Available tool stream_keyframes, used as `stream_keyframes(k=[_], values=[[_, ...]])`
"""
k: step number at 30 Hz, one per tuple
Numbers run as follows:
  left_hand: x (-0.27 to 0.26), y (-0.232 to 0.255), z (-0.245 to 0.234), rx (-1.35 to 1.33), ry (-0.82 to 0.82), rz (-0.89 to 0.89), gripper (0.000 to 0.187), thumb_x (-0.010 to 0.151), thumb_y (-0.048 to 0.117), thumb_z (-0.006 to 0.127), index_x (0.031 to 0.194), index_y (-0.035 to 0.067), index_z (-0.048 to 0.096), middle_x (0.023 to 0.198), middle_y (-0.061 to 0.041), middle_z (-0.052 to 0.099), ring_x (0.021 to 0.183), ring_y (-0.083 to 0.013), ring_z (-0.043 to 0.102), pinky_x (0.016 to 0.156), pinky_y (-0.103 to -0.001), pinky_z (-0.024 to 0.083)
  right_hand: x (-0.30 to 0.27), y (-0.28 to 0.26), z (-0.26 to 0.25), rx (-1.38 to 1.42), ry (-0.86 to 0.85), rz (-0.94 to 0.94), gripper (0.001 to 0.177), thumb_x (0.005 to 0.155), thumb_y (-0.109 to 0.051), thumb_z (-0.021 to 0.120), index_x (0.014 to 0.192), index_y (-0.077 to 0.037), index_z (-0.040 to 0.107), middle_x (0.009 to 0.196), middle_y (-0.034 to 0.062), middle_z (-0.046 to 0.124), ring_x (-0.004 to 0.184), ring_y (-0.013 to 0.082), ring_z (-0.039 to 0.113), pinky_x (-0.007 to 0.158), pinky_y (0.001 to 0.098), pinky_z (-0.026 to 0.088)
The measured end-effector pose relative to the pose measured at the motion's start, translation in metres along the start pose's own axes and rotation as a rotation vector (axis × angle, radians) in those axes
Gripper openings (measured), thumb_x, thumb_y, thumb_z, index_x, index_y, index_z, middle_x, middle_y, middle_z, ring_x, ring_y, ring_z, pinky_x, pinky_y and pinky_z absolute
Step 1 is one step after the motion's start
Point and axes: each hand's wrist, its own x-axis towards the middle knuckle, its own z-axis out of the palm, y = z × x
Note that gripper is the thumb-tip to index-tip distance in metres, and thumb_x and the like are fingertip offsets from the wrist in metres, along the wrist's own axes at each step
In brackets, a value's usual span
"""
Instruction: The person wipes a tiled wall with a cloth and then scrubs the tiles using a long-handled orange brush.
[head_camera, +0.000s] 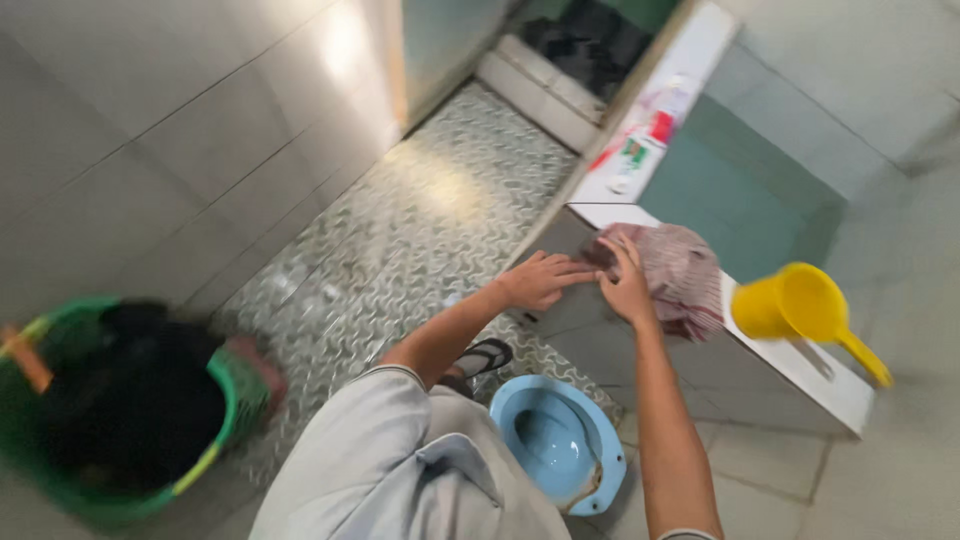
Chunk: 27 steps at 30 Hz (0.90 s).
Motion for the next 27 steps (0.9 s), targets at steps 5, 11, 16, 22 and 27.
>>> stream_keyframes(k=[5, 11, 16, 22, 27], values=[[-0.178, -0.02, -0.03, 0.016, 0.048, -0.479, 0.077, 0.082, 0.005, 0.058, 0.153, 0.032, 0.045, 0.136, -0.008, 0.057, 0.128, -0.0293, 0.054, 0.097, -0.051, 0.045, 0.017, -0.051, 0.101, 0.311, -0.24, 0.11, 0.053, 0.091, -0.006, 0.064, 0.142, -0.018, 0.058, 0.161, 0.0111, 0.042, 0.147, 0.0279, 0.044, 0.112, 0.043, 0.045], [-0.35, 0.002, -0.047, 0.034, 0.219, -1.028, 0.06, 0.085, 0.003, 0.054, 0.141, 0.025, 0.057, 0.119, -0.009, 0.068, 0.111, -0.033, 0.063, 0.093, -0.052, 0.049, 0.026, -0.104, 0.196, 0.352, -0.67, 0.154, 0.07, 0.09, -0.013, 0.065, 0.154, -0.025, 0.04, 0.162, 0.0095, 0.038, 0.147, 0.0335, 0.037, 0.107, 0.0458, 0.044], [-0.46, 0.038, -0.063, -0.082, 0.648, -1.337, 0.036, 0.087, 0.004, 0.054, 0.117, 0.014, 0.071, 0.089, -0.01, 0.072, 0.089, -0.034, 0.07, 0.082, -0.044, 0.054, 0.039, -0.158, 0.246, 0.31, -0.944, 0.099, 0.068, 0.09, -0.018, 0.064, 0.153, -0.027, 0.041, 0.162, 0.0091, 0.04, 0.15, 0.0342, 0.034, 0.112, 0.0483, 0.039], [-0.537, 0.076, -0.088, 0.083, 0.91, -1.486, 0.036, 0.082, -0.001, 0.052, 0.11, 0.008, 0.072, 0.088, -0.013, 0.073, 0.087, -0.0344, 0.07, 0.081, -0.044, 0.054, 0.054, -0.202, 0.322, 0.225, -1.151, -0.021, 0.064, 0.092, -0.017, 0.063, 0.152, -0.027, 0.045, 0.158, 0.0135, 0.043, 0.149, 0.0323, 0.038, 0.116, 0.0453, 0.037], [-0.59, 0.075, -0.136, 0.083, 1.075, -1.567, 0.041, 0.078, -0.006, 0.053, 0.112, 0.007, 0.071, 0.092, -0.015, 0.072, 0.086, -0.0332, 0.07, 0.08, -0.042, 0.056, 0.064, -0.254, 0.387, 0.254, -1.226, -0.134, 0.06, 0.093, -0.012, 0.06, 0.15, -0.023, 0.047, 0.156, 0.0135, 0.047, 0.148, 0.0283, 0.04, 0.117, 0.0421, 0.037]])
